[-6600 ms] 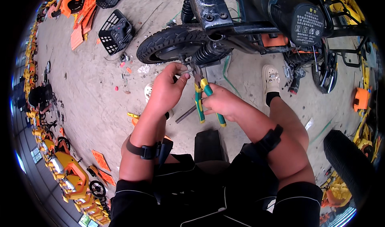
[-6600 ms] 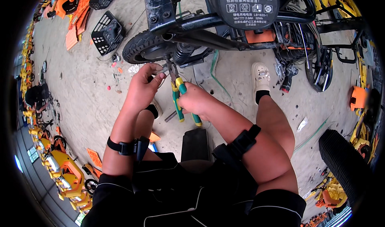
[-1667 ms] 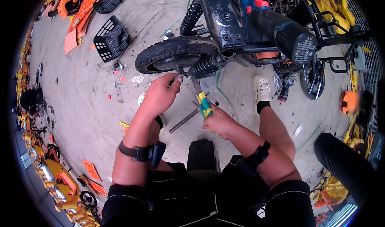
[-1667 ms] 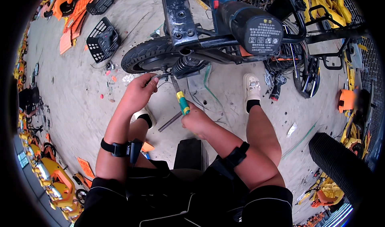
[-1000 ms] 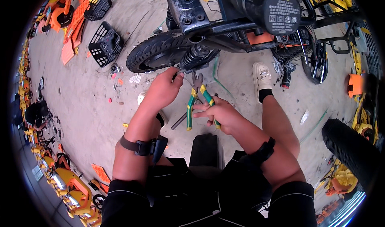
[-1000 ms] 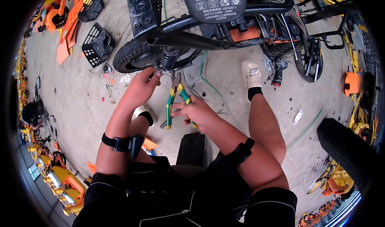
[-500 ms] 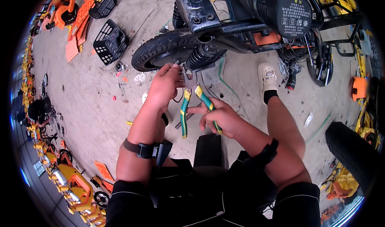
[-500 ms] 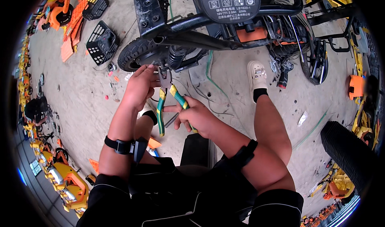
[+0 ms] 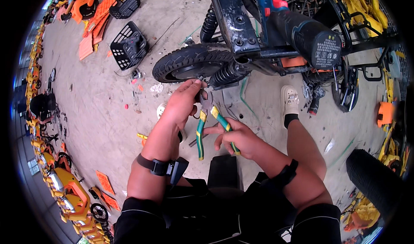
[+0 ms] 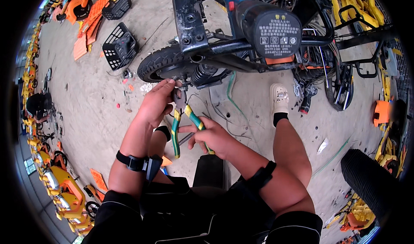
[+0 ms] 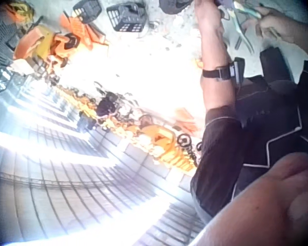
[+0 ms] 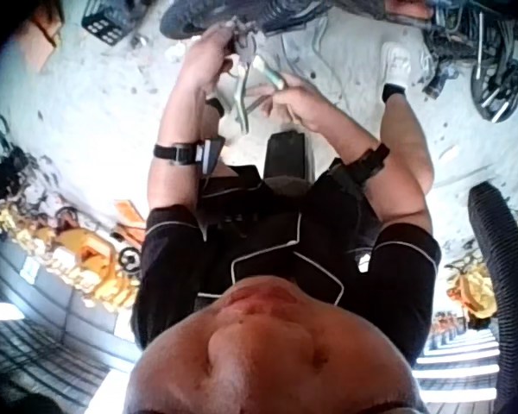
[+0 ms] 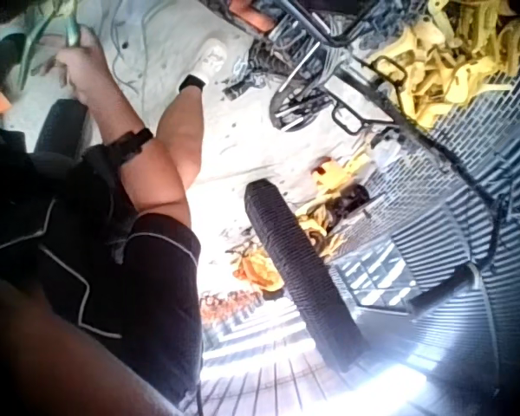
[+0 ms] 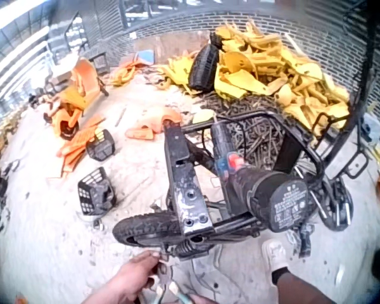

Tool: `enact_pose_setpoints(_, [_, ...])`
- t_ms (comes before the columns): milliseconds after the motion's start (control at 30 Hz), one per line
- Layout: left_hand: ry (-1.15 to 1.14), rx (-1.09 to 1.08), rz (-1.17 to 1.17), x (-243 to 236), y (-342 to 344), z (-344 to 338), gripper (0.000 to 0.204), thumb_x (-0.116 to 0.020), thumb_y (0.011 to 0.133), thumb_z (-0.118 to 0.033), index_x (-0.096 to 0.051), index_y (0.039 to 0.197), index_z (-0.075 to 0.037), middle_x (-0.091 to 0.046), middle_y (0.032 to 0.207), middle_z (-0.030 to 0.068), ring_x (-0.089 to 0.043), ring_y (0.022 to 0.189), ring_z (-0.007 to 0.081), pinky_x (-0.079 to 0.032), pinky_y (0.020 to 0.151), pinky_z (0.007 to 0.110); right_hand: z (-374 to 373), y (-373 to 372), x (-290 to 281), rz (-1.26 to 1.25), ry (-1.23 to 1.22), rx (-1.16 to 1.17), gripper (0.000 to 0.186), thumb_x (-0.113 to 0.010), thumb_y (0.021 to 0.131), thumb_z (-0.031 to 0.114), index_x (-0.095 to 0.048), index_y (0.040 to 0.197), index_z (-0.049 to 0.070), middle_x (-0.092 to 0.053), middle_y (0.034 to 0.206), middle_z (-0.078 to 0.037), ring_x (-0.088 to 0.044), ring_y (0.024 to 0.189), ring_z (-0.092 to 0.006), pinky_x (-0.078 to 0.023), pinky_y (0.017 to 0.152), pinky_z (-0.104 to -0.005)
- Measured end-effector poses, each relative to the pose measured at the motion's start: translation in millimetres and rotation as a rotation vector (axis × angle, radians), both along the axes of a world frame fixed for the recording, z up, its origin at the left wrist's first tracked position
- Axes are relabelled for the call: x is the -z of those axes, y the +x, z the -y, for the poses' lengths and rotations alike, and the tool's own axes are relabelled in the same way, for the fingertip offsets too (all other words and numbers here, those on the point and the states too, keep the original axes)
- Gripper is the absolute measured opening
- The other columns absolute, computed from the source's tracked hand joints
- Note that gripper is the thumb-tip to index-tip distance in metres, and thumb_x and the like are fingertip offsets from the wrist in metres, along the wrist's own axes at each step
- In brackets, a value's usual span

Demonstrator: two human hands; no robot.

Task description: The person repairs a motorcycle by using a hammer to tap a metal rod into the rear suspension assembly and then using pliers to manipulate a wire near the rear wheel.

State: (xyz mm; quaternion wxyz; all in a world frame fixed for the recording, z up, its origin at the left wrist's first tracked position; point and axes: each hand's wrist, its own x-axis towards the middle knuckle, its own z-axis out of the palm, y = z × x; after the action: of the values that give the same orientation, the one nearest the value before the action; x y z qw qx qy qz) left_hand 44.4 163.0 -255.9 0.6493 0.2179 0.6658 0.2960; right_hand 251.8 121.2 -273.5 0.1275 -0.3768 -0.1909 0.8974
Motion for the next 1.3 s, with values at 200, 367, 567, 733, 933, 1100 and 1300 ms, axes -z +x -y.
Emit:
enact_pose_setpoints(200, [0.14,-0.035,-0.127,10,-10,4,0.031,-0.054,0.104,-0.033,-0.067,0.109,-0.006,-0.063,0.087,-0.0008,-0.051,0.075,0.0066,-0.04,0.057,0.023,0,-6,-2,-0.019,0.036,-0.079,0.043,-0.051,0.079,-0.001,-0.05,0.122,-0.005,-0.06,0.135,-0.023,-0.067,0.109,-0.0248,-0.052,0.062,-0.0311])
enact_pose_setpoints(367, [0.318,0.063,-0.492,23,-17,12,0.033,-0.059,0.102,-0.03,-0.068,0.116,-0.001,-0.066,0.085,0.0018,-0.055,0.076,0.0097,-0.047,0.069,0.028,0,-8,13,0.082,0.014,-0.094,0.061,-0.048,0.074,-0.006,-0.046,0.135,-0.005,-0.053,0.144,-0.017,-0.052,0.134,-0.0274,-0.052,0.092,-0.0348])
enact_pose_setpoints(567, [0.335,0.192,-0.556,20,-15,20,0.031,-0.063,0.099,-0.028,-0.07,0.114,-0.002,-0.07,0.082,0.0128,-0.065,0.074,0.023,-0.05,0.071,0.035,-3,-4,18,0.116,0.004,-0.09,0.052,-0.053,0.074,-0.002,-0.052,0.126,-0.001,-0.054,0.119,-0.009,-0.057,0.115,-0.023,-0.051,0.097,-0.0392])
enact_pose_setpoints(733, [0.402,0.27,-0.785,9,-7,23,0.03,-0.066,0.095,-0.029,-0.072,0.106,-0.002,-0.069,0.085,0.0237,-0.068,0.081,0.041,-0.053,0.071,0.044,-4,-8,23,0.093,0.01,-0.012,0.045,-0.055,0.073,-0.001,-0.054,0.118,0.004,-0.051,0.105,-0.003,-0.057,0.1,-0.0185,-0.05,0.099,-0.0406])
enact_pose_setpoints(933, [0.337,0.343,-0.837,-4,-7,29,0.029,-0.066,0.094,-0.028,-0.072,0.103,-0.001,-0.068,0.081,0.0241,-0.066,0.08,0.0431,-0.052,0.07,0.047,-10,-12,14,0.148,0.142,-0.142,0.038,-0.057,0.074,0.0,-0.056,0.111,0.005,-0.051,0.097,-0.002,-0.055,0.091,-0.0154,-0.046,0.081,-0.0325])
enact_pose_setpoints(1100, [0.346,0.386,-0.727,-11,-17,36,0.028,-0.065,0.094,-0.026,-0.069,0.099,0.001,-0.067,0.085,0.0246,-0.065,0.081,0.0439,-0.051,0.072,0.048,-14,-15,6,0.266,0.279,-0.265,0.043,-0.06,0.075,0.001,-0.056,0.118,0.002,-0.052,0.096,-0.001,-0.051,0.088,-0.0117,-0.042,0.074,-0.0278])
enact_pose_setpoints(1300, [0.451,0.514,-0.771,-8,-27,39,0.024,-0.065,0.095,-0.022,-0.067,0.097,0.002,-0.065,0.088,0.0221,-0.062,0.083,0.0421,-0.05,0.073,0.045,-20,-17,-2,0.346,0.373,-0.366,0.052,-0.06,0.077,0.002,-0.054,0.129,0.004,-0.053,0.097,-0.002,-0.05,0.086,-0.0103,-0.043,0.073,-0.0278])
